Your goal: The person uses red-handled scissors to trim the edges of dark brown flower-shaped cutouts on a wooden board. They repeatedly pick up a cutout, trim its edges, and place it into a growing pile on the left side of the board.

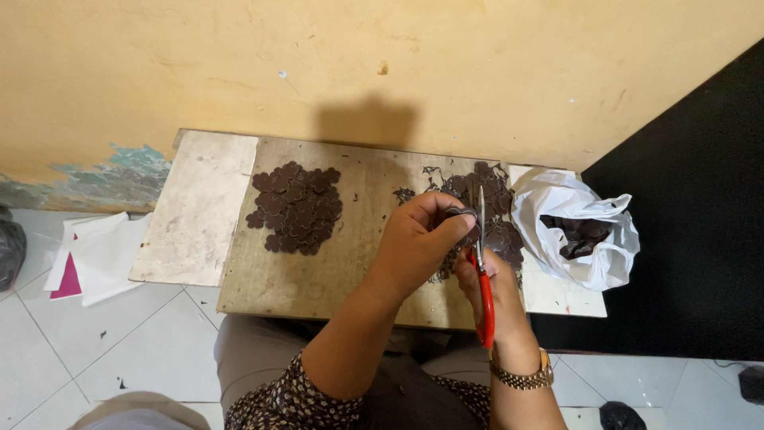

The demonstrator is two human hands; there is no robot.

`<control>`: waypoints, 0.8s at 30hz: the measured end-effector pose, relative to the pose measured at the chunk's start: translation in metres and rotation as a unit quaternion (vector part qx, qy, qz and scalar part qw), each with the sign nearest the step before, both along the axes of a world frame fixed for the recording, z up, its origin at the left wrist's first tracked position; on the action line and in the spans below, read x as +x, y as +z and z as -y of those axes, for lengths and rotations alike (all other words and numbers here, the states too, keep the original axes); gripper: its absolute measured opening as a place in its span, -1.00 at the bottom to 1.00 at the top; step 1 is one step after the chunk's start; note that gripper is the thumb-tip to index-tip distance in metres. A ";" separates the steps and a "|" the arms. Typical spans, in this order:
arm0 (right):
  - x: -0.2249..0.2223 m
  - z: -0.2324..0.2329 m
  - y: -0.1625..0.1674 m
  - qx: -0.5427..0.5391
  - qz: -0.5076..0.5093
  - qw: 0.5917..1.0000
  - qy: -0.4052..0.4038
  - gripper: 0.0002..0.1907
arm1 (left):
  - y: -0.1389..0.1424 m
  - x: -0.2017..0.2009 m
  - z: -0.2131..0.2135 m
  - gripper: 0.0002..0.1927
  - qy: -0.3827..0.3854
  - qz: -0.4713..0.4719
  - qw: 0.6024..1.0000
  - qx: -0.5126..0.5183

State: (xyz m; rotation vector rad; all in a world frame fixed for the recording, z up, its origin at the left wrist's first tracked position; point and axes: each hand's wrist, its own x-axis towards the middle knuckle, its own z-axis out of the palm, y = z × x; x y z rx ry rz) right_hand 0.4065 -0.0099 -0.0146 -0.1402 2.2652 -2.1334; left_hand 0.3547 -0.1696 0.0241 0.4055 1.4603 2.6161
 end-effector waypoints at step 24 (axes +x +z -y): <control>0.004 0.003 0.017 0.049 -0.068 0.993 0.082 -0.50 | 0.011 0.002 0.008 -0.82 -0.026 -0.004 1.000 -0.013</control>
